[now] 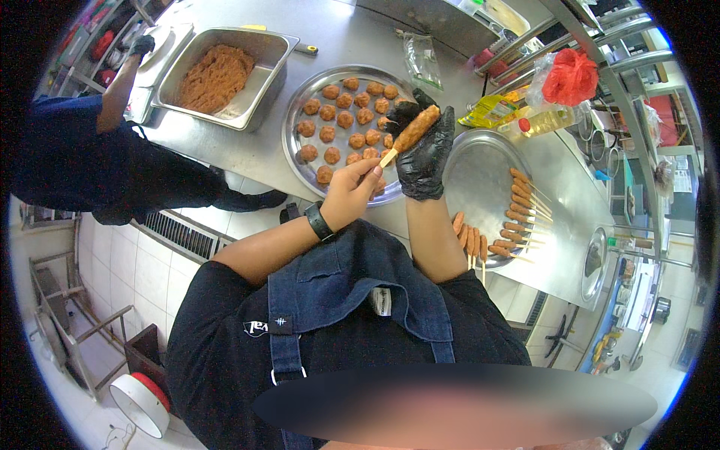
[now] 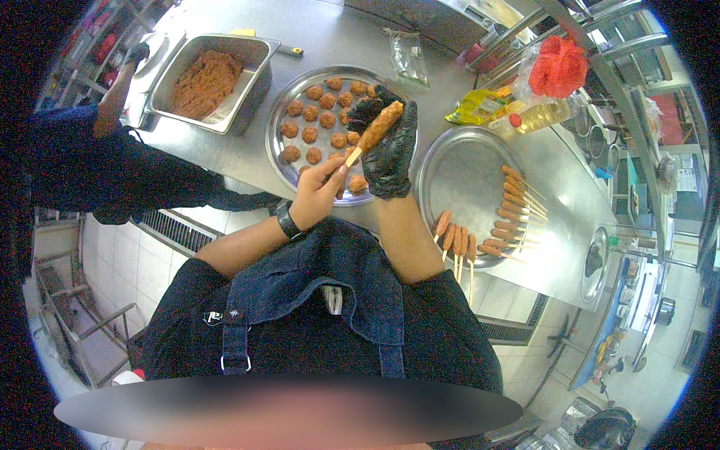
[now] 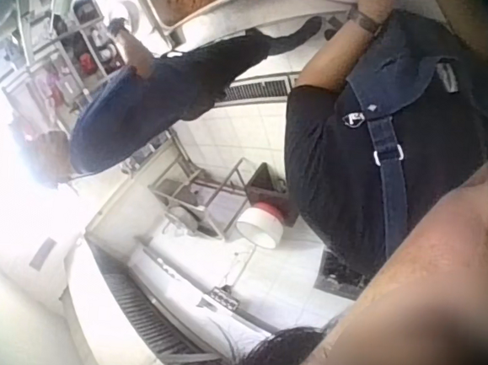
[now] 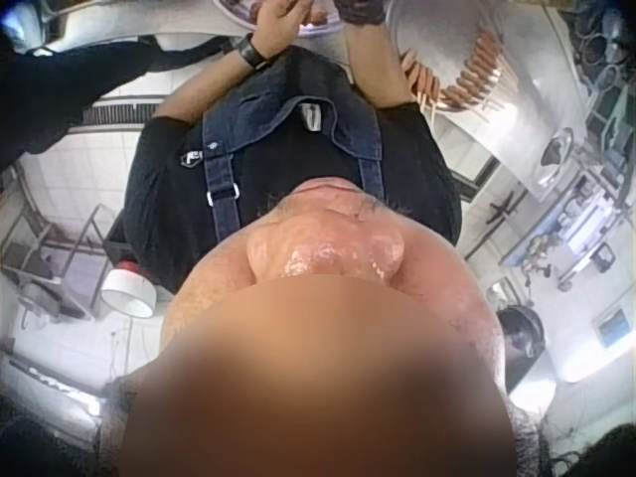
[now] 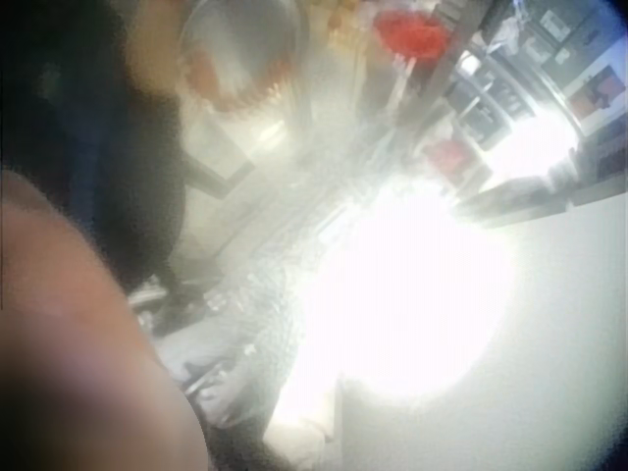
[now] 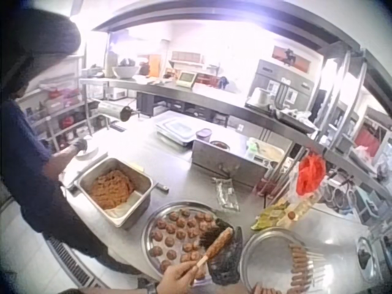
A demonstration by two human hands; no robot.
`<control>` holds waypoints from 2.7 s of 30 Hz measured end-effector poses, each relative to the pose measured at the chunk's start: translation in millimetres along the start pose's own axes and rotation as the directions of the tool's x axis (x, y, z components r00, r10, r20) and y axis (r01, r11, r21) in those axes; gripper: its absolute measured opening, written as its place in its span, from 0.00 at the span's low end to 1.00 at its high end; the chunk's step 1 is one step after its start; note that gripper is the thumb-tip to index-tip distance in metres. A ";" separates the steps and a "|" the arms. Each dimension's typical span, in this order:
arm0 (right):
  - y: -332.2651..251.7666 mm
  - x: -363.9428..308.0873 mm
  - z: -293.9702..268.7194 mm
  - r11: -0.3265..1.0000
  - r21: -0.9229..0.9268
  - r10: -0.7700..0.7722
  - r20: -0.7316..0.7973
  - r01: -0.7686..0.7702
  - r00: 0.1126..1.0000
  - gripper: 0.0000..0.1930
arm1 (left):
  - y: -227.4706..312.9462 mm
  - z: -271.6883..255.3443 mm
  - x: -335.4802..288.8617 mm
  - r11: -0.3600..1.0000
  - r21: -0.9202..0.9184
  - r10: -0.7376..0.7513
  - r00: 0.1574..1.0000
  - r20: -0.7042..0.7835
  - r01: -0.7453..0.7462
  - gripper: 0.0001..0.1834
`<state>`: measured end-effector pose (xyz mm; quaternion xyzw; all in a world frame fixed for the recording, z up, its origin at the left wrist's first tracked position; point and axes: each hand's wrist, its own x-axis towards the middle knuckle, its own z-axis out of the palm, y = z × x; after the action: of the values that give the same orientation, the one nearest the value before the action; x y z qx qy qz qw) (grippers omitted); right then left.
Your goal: The person inserts wooden skewers into round meatballs and then coats them with a brown batter from a tray. The person places the finished skewered items onto a metal tray. Another person is visible in the background also handling batter.
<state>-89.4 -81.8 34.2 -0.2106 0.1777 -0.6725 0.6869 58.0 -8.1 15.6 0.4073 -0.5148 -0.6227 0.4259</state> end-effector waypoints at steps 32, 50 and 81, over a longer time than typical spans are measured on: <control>-34.7 -6.1 0.5 0.926 -0.369 0.031 -0.136 -0.079 0.990 0.18 | -4.1 -11.4 -3.7 0.999 0.034 0.014 0.985 0.171 -0.020 0.16; -37.5 -11.3 10.8 0.953 -0.292 -0.099 -0.041 0.083 0.994 0.20 | -10.8 -12.1 -3.8 0.937 -0.268 -0.121 0.930 0.348 0.222 0.18; -25.9 -23.2 4.1 0.889 -0.384 -0.272 0.002 0.252 0.962 0.18 | -9.9 -16.4 -2.8 0.850 -0.414 -0.104 0.873 0.477 0.327 0.17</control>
<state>-110.0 -58.5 50.4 -0.3442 0.2925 -0.7169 0.5311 73.3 -9.2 3.8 0.1945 -0.3750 -0.8509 0.3124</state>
